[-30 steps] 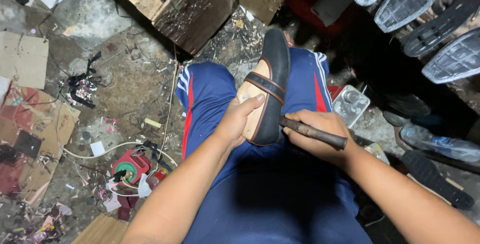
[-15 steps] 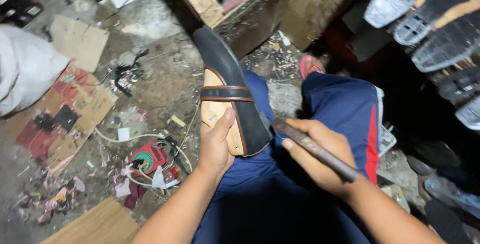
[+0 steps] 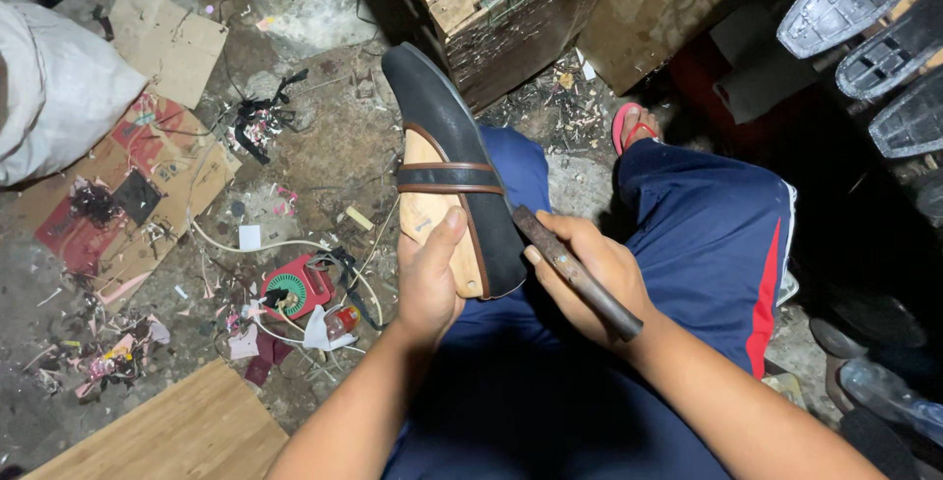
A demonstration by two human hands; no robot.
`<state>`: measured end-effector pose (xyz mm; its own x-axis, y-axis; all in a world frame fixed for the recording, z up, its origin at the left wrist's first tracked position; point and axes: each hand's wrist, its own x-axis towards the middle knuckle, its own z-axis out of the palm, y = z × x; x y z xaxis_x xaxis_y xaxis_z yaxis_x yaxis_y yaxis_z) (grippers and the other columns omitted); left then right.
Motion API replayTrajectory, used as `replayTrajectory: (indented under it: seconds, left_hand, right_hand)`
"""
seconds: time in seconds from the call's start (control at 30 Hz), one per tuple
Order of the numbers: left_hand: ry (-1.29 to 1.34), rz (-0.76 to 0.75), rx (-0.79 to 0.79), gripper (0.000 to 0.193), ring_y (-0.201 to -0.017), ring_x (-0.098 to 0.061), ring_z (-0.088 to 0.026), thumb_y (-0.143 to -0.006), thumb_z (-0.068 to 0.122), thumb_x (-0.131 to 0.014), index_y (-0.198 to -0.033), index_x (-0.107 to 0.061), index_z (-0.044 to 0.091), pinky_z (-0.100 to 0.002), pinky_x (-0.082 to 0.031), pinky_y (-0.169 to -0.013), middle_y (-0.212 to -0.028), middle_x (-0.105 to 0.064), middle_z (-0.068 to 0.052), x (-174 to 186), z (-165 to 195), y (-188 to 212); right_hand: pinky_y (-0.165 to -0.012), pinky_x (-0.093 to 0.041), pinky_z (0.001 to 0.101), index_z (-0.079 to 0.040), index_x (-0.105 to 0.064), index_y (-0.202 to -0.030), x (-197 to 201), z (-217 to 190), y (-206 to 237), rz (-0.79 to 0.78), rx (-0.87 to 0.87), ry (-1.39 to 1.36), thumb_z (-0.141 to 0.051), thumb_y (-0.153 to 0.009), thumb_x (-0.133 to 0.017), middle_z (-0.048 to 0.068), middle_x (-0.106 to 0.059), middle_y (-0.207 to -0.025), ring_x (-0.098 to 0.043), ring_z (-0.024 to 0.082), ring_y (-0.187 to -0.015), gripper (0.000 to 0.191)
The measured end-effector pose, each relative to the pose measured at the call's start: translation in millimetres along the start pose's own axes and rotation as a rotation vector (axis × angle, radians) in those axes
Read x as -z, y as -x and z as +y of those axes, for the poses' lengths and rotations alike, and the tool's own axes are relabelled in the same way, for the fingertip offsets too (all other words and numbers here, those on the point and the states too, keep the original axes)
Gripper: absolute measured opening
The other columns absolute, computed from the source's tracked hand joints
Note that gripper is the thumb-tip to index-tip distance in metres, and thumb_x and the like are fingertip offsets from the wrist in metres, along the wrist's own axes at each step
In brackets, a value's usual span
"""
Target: The person sits on the floor holding a shoe on their lap and uses a flat blade tool to scrape and trim the edge of the rubber sole, rotating the shoe to work around the perimeter. They turn the shoe over to trim the other side and press the sole with their hands to check the edge.
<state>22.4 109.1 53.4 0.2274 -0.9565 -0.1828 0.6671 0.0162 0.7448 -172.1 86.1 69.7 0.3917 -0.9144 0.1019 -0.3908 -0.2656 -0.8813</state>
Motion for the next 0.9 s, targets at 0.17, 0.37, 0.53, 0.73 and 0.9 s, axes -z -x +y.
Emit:
replayTrajectory:
  seconds: [0.17,0.37,0.53,0.73,0.9]
  left_hand:
    - [0.005,0.000,-0.019,0.041,-0.116,-0.065,-0.022,-0.103,0.006,-0.055,-0.143,-0.049,-0.001,-0.038,-0.052,-0.102,-0.128,-0.064,-0.013,-1,1,0]
    - [-0.014,0.009,-0.004,0.039,-0.115,-0.066,-0.024,-0.103,0.007,-0.054,-0.140,-0.051,-0.003,-0.040,-0.054,-0.102,-0.128,-0.065,-0.015,-5,1,-2]
    - [0.018,0.017,-0.019,0.039,-0.114,-0.067,-0.024,-0.102,0.007,-0.054,-0.140,-0.051,-0.002,-0.040,-0.054,-0.101,-0.127,-0.066,-0.014,-6,3,-2]
    - [-0.043,0.017,-0.025,0.040,-0.115,-0.066,-0.023,-0.102,0.006,-0.054,-0.141,-0.051,-0.002,-0.039,-0.054,-0.102,-0.129,-0.065,-0.014,-7,1,-2]
    - [0.003,0.072,-0.019,0.041,-0.115,-0.067,-0.023,-0.101,0.008,-0.055,-0.141,-0.051,-0.001,-0.039,-0.054,-0.101,-0.128,-0.066,-0.013,-5,-2,-8]
  right_hand:
    - [-0.074,-0.059,0.0327,-0.002,-0.061,-0.123,3,-3,3,0.011,0.120,0.077,-0.015,-0.089,-0.076,0.014,-0.075,-0.097,-0.077,0.026,-0.086,0.039]
    - [-0.075,-0.059,0.0356,0.000,-0.061,-0.124,-8,2,-8,0.053,0.065,0.034,-0.013,-0.092,-0.076,0.016,-0.074,-0.096,-0.077,0.029,-0.085,0.038]
    - [-0.074,-0.059,0.0357,-0.001,-0.061,-0.123,-3,-3,0,0.016,0.134,0.080,-0.015,-0.090,-0.076,0.016,-0.074,-0.096,-0.076,0.030,-0.085,0.038]
    - [-0.074,-0.058,0.0361,-0.001,-0.061,-0.122,-6,-4,-10,0.073,0.124,0.107,-0.013,-0.091,-0.076,0.017,-0.073,-0.094,-0.075,0.031,-0.084,0.037]
    - [-0.072,-0.059,0.0343,-0.002,-0.061,-0.123,-8,3,-13,0.036,0.100,0.061,-0.014,-0.092,-0.076,0.014,-0.073,-0.091,-0.076,0.027,-0.080,0.037]
